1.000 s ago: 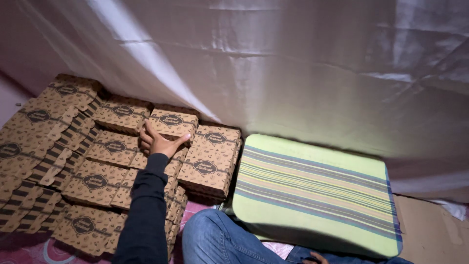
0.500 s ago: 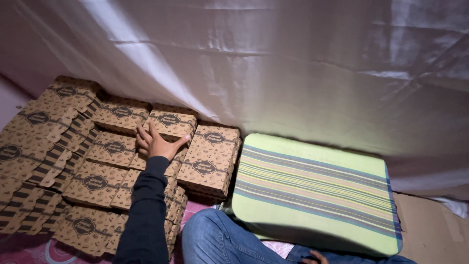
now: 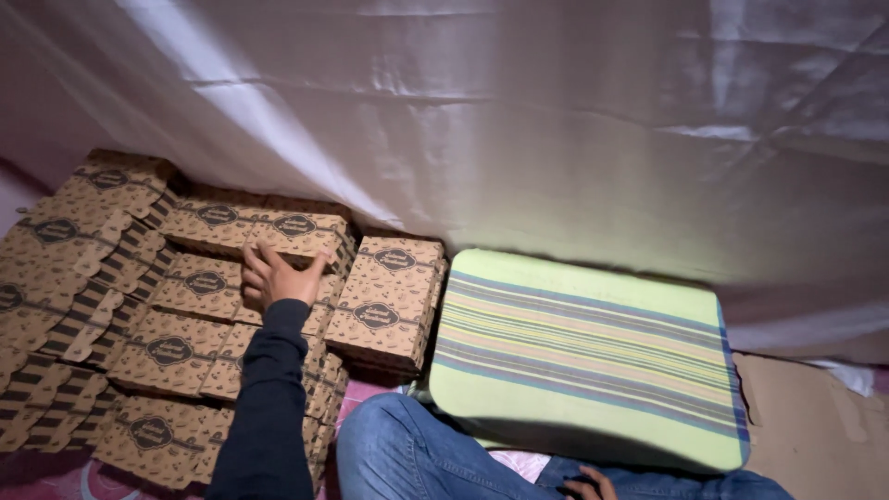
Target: Assemble cardboard boxes from flat pre-cut sheets.
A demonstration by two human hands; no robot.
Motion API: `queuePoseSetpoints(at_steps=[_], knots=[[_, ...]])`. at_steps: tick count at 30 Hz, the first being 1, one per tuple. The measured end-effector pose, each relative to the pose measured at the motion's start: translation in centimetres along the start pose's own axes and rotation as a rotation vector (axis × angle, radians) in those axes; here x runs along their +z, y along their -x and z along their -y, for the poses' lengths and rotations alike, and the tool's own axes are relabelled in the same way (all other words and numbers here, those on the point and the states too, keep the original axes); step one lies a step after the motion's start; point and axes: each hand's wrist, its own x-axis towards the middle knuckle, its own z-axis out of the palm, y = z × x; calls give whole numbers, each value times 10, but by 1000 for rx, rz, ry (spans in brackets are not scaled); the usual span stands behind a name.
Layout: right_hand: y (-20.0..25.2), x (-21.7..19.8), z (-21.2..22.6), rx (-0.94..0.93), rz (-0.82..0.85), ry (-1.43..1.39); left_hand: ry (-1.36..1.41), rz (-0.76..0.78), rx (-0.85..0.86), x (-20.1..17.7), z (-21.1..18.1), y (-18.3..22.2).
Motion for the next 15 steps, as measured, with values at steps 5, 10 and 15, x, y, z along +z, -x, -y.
queuePoseSetpoints(at_steps=[5,10,15], knots=[[-20,-37,81,34,5,-29,2,-32,43,9,-13,19],[-76,-96,195,93,-27,-5,109,-145,405,28,-56,103],[-187,-208,364,-265,-135,73,247,91,829,27,-131,220]])
